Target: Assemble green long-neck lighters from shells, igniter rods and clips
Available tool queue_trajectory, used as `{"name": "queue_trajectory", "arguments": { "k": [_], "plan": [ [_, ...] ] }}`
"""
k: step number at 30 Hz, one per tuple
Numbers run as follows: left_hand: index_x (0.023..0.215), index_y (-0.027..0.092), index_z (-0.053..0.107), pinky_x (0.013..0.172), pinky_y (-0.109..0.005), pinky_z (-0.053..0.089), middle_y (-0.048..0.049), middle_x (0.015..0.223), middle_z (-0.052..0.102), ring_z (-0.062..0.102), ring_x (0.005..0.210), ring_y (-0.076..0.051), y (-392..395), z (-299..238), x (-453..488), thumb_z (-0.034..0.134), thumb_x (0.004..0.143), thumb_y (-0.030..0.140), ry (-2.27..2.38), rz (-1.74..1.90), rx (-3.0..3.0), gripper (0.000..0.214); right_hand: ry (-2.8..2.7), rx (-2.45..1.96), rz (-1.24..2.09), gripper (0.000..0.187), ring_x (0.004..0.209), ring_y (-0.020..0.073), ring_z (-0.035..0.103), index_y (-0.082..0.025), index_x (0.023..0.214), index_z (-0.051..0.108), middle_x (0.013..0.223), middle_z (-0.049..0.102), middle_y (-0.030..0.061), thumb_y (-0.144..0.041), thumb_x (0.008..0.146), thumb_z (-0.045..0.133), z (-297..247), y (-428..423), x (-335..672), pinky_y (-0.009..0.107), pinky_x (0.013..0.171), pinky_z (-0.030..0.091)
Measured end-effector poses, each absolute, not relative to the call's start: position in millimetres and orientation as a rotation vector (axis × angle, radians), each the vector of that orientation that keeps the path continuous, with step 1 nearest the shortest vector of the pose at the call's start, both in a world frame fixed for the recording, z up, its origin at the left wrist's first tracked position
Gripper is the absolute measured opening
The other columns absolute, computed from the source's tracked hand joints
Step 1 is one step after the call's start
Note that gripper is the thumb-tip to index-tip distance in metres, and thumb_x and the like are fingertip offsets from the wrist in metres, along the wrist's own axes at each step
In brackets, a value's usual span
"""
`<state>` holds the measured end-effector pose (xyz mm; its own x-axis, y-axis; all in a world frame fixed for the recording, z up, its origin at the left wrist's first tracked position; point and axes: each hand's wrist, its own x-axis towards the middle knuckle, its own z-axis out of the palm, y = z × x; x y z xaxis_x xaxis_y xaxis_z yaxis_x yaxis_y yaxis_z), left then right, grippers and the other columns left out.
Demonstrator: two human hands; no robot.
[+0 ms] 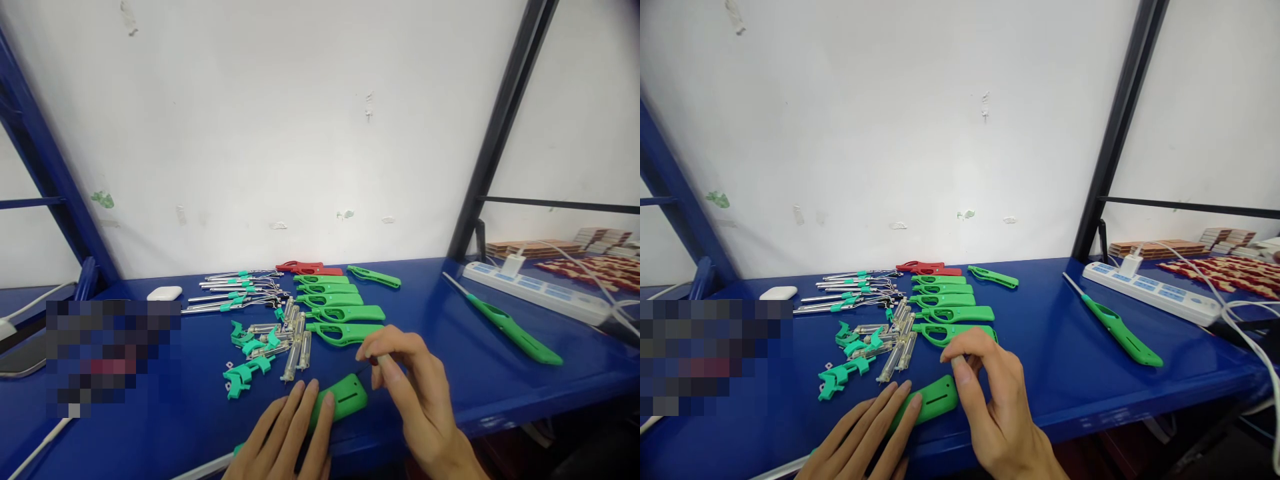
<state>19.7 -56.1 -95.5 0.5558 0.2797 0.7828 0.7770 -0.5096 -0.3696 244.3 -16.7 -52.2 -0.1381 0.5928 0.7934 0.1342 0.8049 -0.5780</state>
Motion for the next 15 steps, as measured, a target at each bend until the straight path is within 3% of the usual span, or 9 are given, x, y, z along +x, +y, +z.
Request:
{"name": "queue_trajectory", "arguments": {
  "k": [7,11,15],
  "plan": [
    [0.136,0.012,0.072,0.133,-0.035,0.027,-0.0099,0.131,0.081,0.08,0.117,-0.02,-56.0,-95.7,19.5,0.049,0.108,0.014,-0.843,-0.863,-2.052,0.037,-1.772,-0.546,0.463,0.026,0.078,0.0196,0.062,-0.031,0.12,0.065,0.105,0.07,0.0036,-0.035,0.119,0.04,-56.3,-16.5,250.0,0.035,0.071,0.048],
    [0.135,0.012,0.073,0.134,-0.035,0.026,-0.0102,0.131,0.081,0.08,0.117,-0.02,-56.4,-96.2,19.8,0.051,0.108,0.014,-0.84,-0.865,-2.056,0.035,-1.822,-0.574,0.455,0.041,0.074,0.0184,0.06,-0.026,0.099,0.064,0.091,0.066,0.0024,-0.036,0.12,0.031,-48.0,-16.6,247.4,0.034,0.07,0.045],
    [0.135,0.013,0.073,0.134,-0.036,0.027,-0.0096,0.13,0.082,0.08,0.117,-0.02,-55.8,-96.1,20.1,0.052,0.106,0.014,-0.839,-0.864,-2.048,0.036,-1.965,-0.783,0.391,0.044,0.064,0.0161,0.056,-0.024,0.079,0.053,0.07,0.057,-0.0024,-0.033,0.12,0.04,-38.4,-14.0,238.9,0.033,0.064,0.039]
  ]
}}
